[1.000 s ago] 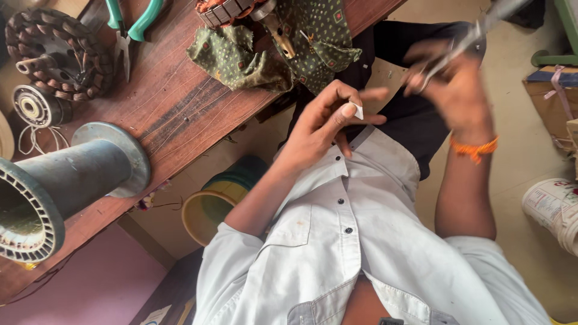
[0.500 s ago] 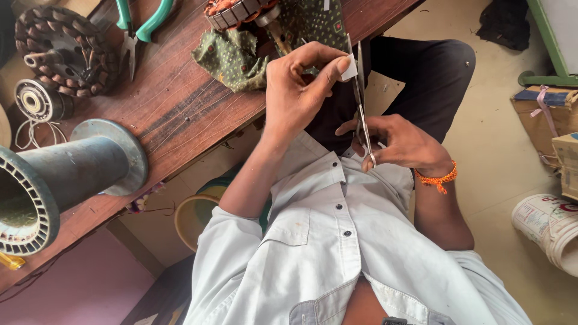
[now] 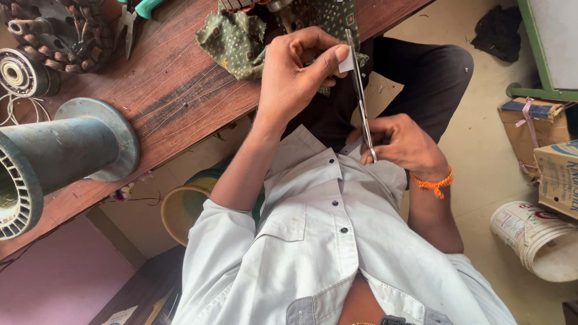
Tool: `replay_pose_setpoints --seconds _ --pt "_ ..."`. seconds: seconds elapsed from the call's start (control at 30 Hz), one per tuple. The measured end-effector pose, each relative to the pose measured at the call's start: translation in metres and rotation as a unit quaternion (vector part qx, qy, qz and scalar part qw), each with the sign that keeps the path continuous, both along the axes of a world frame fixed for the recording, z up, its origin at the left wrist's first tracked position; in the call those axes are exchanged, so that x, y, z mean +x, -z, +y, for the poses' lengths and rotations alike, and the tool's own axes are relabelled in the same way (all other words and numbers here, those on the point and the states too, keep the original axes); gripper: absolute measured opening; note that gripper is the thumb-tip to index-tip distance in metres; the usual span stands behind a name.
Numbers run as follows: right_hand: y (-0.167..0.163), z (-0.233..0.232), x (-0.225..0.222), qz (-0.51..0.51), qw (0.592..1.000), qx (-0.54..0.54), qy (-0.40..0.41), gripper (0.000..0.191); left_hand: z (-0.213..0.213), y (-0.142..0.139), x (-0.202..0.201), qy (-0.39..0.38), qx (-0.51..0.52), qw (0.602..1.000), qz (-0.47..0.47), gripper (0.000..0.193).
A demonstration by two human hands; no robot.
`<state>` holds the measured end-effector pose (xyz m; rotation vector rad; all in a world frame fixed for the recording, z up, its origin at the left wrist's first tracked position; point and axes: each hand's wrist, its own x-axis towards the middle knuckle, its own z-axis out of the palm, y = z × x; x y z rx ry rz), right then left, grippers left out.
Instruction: The person inserts small white insulating pieces into slots on a circular motor stator, trims them with scissors, and uses a green screwdriver to adjust the assembly. The work is performed at a cluttered wooden workbench with various tools and motor parts visible.
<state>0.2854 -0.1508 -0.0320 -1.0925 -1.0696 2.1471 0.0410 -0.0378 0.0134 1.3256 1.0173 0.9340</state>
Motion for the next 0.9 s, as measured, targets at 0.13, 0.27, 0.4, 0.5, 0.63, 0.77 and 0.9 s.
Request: replay_pose_setpoints --seconds 0.13,0.27,0.4,0.5,0.63,0.77,0.9 --pt "0.005 -0.014 -0.006 -0.074 0.997 -0.006 0.009 0.041 0.0 -0.004 0.001 -0.03 -0.005 0.998 -0.062 0.023" --pt "-0.008 -0.011 -0.016 0.071 0.97 0.115 0.203 0.06 -0.012 -0.017 0.0 0.008 -0.023 0.995 -0.094 0.024" --pt "-0.027 0.007 -0.022 0.014 0.936 0.184 0.298 0.064 -0.035 -0.026 0.001 0.06 -0.06 0.996 -0.006 0.041" --pt "-0.034 0.018 -0.029 -0.055 0.942 0.189 0.27 0.058 -0.042 -0.024 0.0 0.103 0.016 0.994 0.04 0.036" --pt "-0.035 0.019 -0.034 -0.114 0.954 0.171 0.22 0.043 -0.049 -0.017 -0.004 0.095 0.215 0.962 0.142 0.026" --pt "-0.028 0.015 -0.03 -0.133 0.955 0.146 0.222 0.034 -0.052 -0.008 0.0 0.124 0.242 0.946 0.176 0.028" --pt "-0.021 0.011 -0.025 -0.134 0.932 0.21 0.262 0.025 -0.056 0.007 0.01 0.09 0.052 0.994 0.042 0.026"
